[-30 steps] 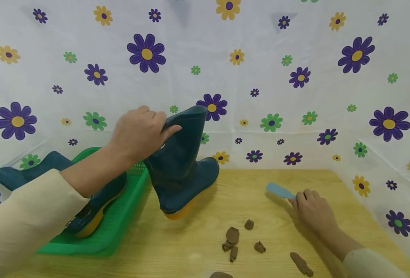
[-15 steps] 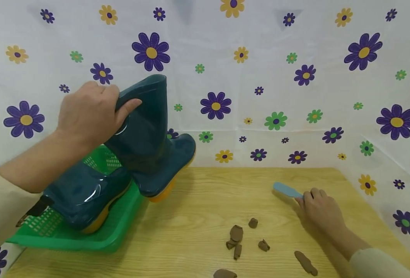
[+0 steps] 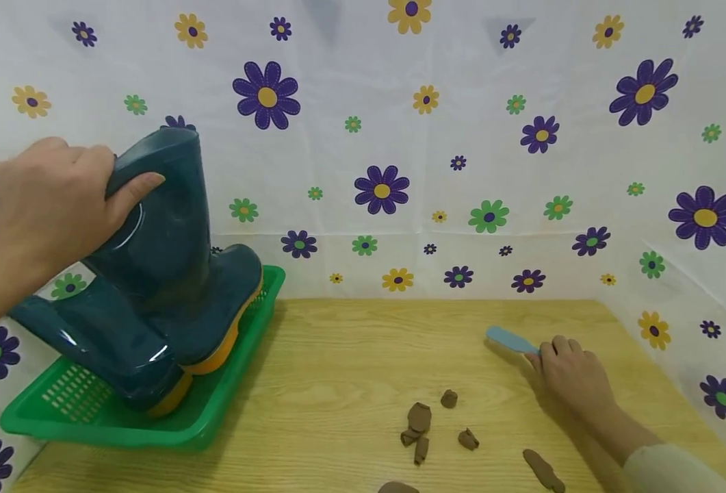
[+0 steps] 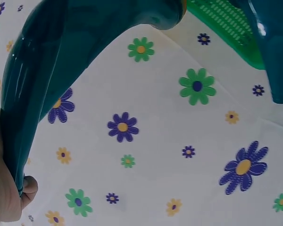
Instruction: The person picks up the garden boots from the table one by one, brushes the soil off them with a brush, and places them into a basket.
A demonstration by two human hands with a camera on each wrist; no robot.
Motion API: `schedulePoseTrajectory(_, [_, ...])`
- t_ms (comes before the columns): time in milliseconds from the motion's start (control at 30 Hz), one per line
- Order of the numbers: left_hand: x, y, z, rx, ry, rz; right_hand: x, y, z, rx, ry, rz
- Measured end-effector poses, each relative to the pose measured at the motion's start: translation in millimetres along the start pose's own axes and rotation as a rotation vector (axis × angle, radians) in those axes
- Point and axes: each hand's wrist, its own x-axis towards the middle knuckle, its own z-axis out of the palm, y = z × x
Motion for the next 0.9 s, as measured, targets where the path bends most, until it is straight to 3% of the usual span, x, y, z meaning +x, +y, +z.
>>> schedulePoseTrajectory(200, [-23.0, -6.4, 23.1, -0.012, -0.024, 0.054, -1.1, 1.2, -1.6, 0.016, -0.046, 0.015])
schedulePoseTrajectory(333, [-43.2, -6.0, 39.4, -0.037, 0.037, 0.098, -1.5, 0.0, -1.5, 0.011, -0.034, 0.000])
schedulePoseTrajectory(467, [-66.7, -6.2, 51.2, -0.074, 0.046, 0.079, -0.4, -1.7, -1.7, 0.001, -0.025, -0.011])
schedulePoseTrajectory(600, [-87.1, -9.8, 59.7, -0.108, -0.020, 0.016, -1.2, -1.7, -3.5, 0.003, -0.066, 0.007])
schedulePoseTrajectory(700, [-97.7, -14.5, 63.2, -0.103, -0.127, -0.039, -2.1, -0.6, -4.1, -0.004, -0.088, 0.010])
schedulePoseTrajectory(900, [-101.6, -37.1, 68.8, -0.094, -0.520, -0.179, -2.0, 0.1, -3.1, 0.000, -0.088, -0.008])
